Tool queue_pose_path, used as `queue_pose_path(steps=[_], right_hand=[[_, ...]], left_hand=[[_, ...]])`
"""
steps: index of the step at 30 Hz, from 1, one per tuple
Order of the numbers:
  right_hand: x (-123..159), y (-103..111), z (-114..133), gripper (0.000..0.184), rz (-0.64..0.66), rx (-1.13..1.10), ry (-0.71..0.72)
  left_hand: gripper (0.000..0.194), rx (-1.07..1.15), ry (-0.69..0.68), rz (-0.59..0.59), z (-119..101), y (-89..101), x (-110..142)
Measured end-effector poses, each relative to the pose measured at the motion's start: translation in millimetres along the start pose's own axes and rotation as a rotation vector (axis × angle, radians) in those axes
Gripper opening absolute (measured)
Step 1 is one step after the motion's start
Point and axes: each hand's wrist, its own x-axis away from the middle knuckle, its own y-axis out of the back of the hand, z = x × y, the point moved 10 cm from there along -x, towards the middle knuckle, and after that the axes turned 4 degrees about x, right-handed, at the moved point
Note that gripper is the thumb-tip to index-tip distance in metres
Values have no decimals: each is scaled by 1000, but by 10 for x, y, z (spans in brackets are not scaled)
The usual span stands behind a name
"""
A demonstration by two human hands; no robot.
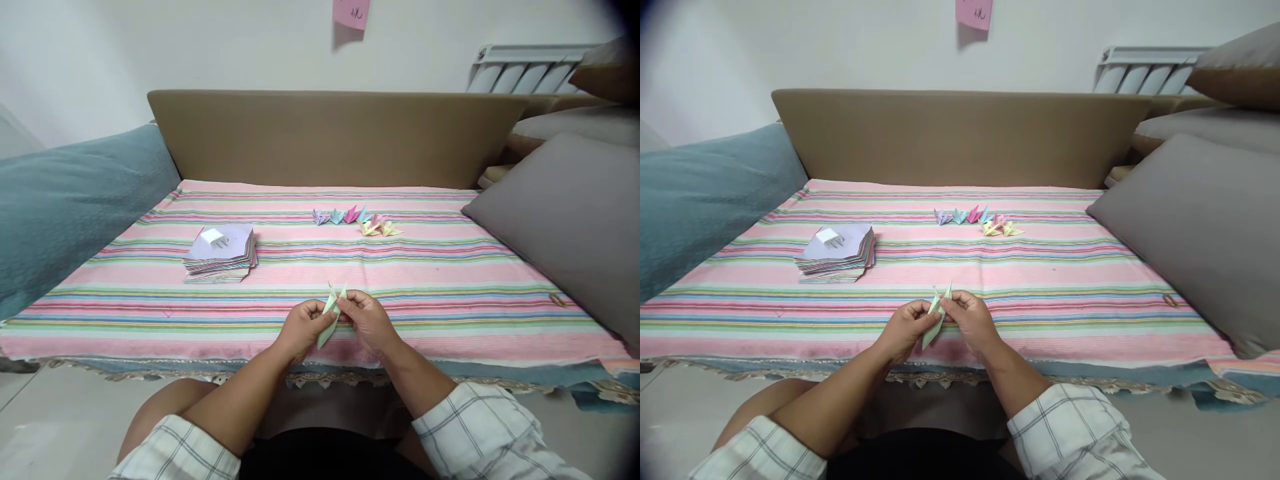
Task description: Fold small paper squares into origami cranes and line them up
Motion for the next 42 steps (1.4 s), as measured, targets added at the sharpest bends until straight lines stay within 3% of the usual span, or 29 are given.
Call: queue_pose_path(steps=[5,8,11,13,15,17,20,29,32,39,42], right_hand=[[-6,-16,-55,23,6,-31,-4],[-8,28,21,23,-20,16,49],[56,109,434,35,-45,205,307],[131,38,694,41,54,447,453],[184,-62,804,37,206,665,514],[216,-119,829,29,325,803,551],[210,-144,799,24,396,913,597],[234,-221,744,10,458,1015,685],[223,-211,717,10,451,982,630],[101,-45,566,10,301,732,314],[65,0,470,30,289,551,227]], left_hand=[[34,124,64,29,69,-64,8],[38,76,54,-13,31,-19,10],[36,-162,6,-21,-93,48,11],[32,-409,-45,6,-203,67,14],[27,-639,-122,21,-323,74,21],[24,-813,-202,32,-418,57,32],[24,-970,-262,81,-456,-12,41],[23,-983,-315,161,-517,-111,77],[22,-977,-305,186,-516,-115,89],[27,-858,-216,217,-447,-83,93],[28,-734,-97,183,-324,9,55]])
